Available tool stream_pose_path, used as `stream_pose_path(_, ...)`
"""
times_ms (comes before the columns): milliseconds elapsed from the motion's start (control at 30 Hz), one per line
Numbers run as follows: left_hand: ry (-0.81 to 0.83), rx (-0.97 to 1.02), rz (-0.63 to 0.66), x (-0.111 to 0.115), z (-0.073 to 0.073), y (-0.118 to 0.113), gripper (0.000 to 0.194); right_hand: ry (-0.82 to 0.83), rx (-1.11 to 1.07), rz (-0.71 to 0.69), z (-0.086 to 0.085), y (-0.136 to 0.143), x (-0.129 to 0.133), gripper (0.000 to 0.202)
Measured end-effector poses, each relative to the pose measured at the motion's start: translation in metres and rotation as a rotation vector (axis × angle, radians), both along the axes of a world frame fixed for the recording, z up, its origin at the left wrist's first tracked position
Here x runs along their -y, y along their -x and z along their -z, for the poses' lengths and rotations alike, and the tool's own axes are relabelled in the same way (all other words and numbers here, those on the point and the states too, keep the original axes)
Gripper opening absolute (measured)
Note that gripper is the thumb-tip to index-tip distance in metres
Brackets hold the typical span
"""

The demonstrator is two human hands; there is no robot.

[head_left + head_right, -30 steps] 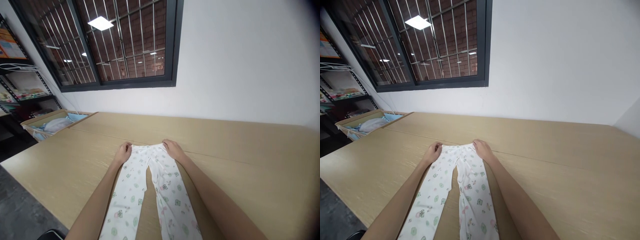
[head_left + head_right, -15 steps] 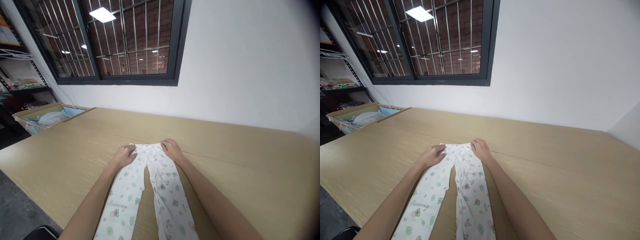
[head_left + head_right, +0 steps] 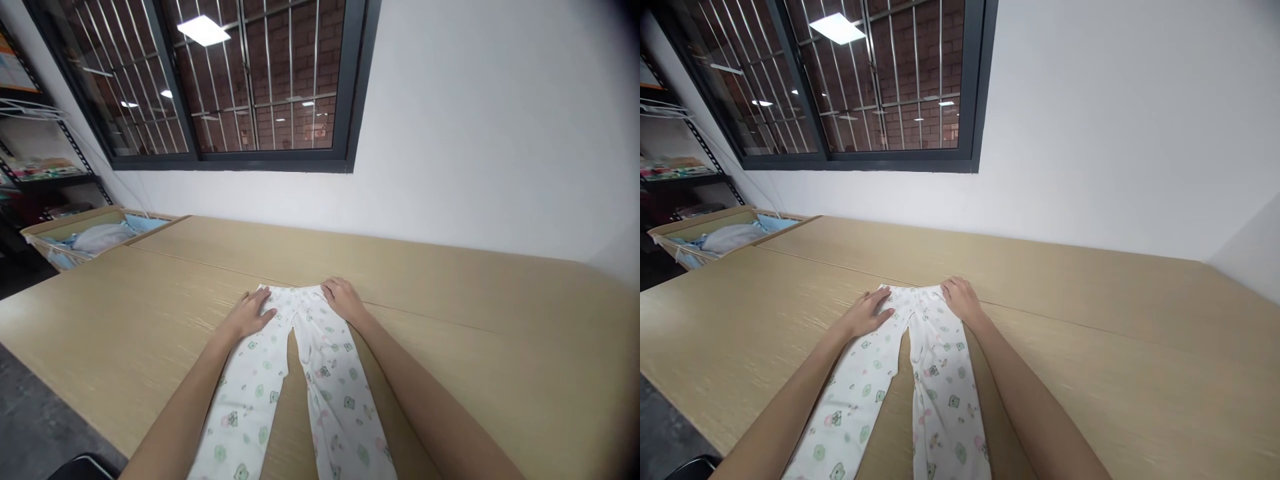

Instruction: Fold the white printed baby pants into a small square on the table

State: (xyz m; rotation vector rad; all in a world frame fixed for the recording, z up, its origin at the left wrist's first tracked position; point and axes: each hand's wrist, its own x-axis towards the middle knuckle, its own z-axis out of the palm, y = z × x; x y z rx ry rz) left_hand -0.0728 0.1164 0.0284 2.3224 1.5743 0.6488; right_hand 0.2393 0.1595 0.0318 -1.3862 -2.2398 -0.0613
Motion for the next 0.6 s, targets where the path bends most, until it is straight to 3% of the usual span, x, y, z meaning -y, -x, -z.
stream_pose_path(167,-0.072,0.088,-0.044,-0.004,-0.006,-0.001,0.043,-0.009,0.018,0.042,0.002,-0.002,-0.001,0.030)
stream_pose_path(267,-0.154,0.151,-0.095,0.001,-0.036,-0.009,0.033,-0.020,0.022,0.075,0.005,-0.003,-0.003,0.026)
stream_pose_path(333,-0.193,0.184,-0.091,0.020,-0.067,-0.024,0.030,-0.021,0.018,0.088,0.007,-0.004,-0.004,0.024)
stream_pose_path(400,-0.159,0.196,-0.011,0.056,-0.099,-0.048,0.026,-0.016,0.013,0.090,0.009,-0.004,-0.004,0.023)
stream_pose_path(467,0.055,0.195,0.165,0.101,-0.116,-0.080,0.027,-0.010,0.007,0.088,0.009,-0.004,-0.004,0.023)
stream_pose_path(533,0.209,0.137,0.265,0.144,-0.108,-0.116,0.027,-0.004,0.001,0.084,0.009,-0.004,-0.005,0.023)
stream_pose_path(600,0.261,0.007,0.275,0.174,-0.072,-0.151,0.034,0.001,-0.003,0.080,0.009,-0.003,-0.006,0.023)
